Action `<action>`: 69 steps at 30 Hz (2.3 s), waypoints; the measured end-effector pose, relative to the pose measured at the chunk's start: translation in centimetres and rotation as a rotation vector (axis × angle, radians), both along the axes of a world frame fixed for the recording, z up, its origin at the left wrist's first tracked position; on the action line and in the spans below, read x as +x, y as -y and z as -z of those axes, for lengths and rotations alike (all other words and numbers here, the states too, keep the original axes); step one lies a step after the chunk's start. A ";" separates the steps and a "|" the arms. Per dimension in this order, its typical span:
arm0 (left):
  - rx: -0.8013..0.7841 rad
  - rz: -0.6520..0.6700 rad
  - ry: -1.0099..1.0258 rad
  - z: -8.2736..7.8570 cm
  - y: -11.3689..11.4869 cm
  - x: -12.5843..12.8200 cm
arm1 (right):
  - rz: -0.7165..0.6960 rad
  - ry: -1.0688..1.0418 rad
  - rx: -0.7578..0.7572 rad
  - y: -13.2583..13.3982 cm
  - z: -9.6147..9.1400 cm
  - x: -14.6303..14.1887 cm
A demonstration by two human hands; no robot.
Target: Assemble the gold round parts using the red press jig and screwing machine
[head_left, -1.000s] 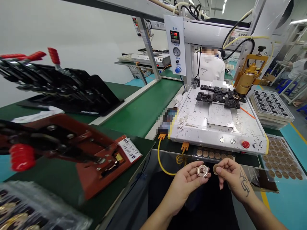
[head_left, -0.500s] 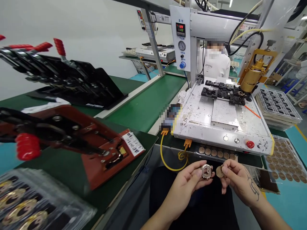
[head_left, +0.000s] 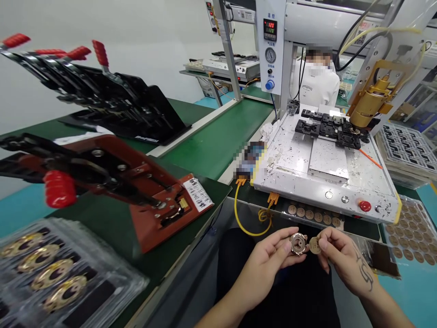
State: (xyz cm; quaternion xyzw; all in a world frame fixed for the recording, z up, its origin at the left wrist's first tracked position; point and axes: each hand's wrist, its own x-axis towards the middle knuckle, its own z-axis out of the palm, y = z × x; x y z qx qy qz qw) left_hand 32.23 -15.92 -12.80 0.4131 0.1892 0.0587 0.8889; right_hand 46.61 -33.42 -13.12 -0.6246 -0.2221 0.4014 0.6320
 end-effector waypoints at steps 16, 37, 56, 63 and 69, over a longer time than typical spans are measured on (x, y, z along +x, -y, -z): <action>0.082 -0.001 0.030 -0.6 0.4 -0.3 | -0.031 0.374 -0.013 -2.1 -1.8 -1.4; 0.206 0.018 0.036 -0.8 1.0 -0.6 | -0.020 0.462 -0.041 -2.1 -1.7 -1.6; 1.067 0.080 0.161 3.1 -2.1 -1.1 | -0.160 1.136 0.199 -3.9 3.9 -0.6; 0.700 -0.086 0.125 2.5 -2.6 -0.7 | -0.009 0.471 0.116 -5.1 3.7 -1.6; 0.758 -0.149 0.095 0.9 -2.4 -0.8 | 0.007 0.137 0.146 -6.7 2.5 -2.7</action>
